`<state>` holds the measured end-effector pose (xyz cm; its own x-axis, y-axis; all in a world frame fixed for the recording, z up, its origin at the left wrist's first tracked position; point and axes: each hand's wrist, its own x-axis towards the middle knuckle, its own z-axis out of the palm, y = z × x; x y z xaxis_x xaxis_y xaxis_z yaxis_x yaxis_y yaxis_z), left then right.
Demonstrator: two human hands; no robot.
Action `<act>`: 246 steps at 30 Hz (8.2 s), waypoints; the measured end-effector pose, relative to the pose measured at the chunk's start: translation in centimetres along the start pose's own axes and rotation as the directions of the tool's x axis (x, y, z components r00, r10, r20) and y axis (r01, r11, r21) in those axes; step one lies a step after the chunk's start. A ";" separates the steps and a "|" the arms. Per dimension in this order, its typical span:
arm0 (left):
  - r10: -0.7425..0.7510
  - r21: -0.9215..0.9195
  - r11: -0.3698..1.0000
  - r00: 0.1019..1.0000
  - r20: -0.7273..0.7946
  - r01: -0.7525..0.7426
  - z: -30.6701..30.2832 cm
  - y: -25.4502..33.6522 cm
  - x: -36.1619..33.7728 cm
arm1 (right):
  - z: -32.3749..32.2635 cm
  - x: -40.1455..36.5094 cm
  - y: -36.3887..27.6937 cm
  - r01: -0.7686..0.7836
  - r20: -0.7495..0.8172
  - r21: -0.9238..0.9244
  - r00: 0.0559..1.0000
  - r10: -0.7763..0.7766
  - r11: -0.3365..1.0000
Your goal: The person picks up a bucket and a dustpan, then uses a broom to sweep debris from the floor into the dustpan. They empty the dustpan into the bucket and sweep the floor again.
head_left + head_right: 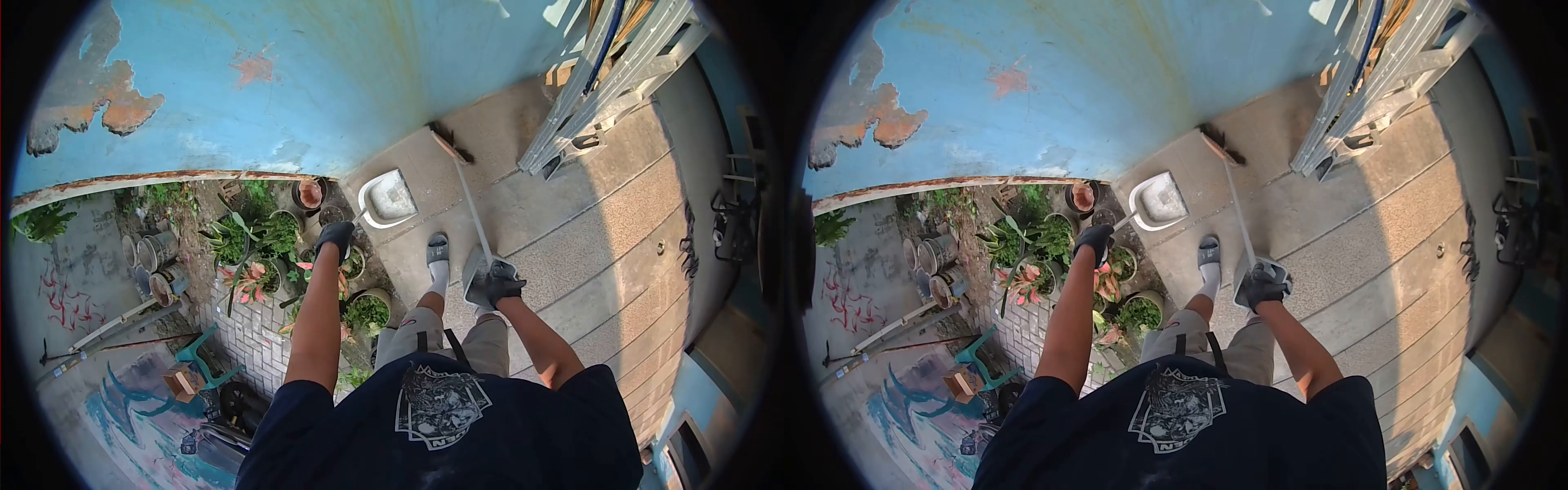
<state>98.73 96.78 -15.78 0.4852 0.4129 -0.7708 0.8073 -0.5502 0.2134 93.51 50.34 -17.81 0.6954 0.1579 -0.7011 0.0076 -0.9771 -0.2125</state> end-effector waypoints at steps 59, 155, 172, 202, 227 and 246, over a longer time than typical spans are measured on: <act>-0.221 -0.480 0.846 0.972 0.080 0.232 5.6 -9.1 -10.6 | -5.2 -10.3 -7.9 -0.160 0.346 0.360 0.938 0.028 0.919; -0.222 -0.067 0.975 0.960 -0.171 0.213 6.6 -9.8 -11.7 | 5.8 -8.6 -9.0 0.185 0.133 0.177 0.969 -0.210 0.967; -0.401 -0.438 0.845 0.906 -0.137 0.308 13.3 -11.1 -25.2 | 6.6 -5.9 2.9 0.423 0.242 -0.242 0.898 -0.368 0.873; -0.439 -0.487 0.806 0.891 -0.111 0.337 17.0 -17.8 -16.0 | 4.4 -18.3 -2.7 -0.048 0.460 0.477 0.865 -0.202 0.878; -0.556 -0.920 0.212 0.815 0.162 0.328 28.9 -18.0 -56.4 | -2.3 -7.1 11.8 0.622 0.390 -0.408 0.781 -0.488 0.668; -0.634 -0.962 0.173 0.771 0.055 0.211 30.7 -15.5 -58.4 | -2.7 -8.7 11.5 0.567 0.550 -0.408 0.779 -0.303 0.716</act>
<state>47.59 58.95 7.49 -0.1561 0.6271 -0.7631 0.5649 0.6904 0.4518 89.46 37.39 -12.28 0.1441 0.4973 -0.8555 0.6930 -0.6678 -0.2715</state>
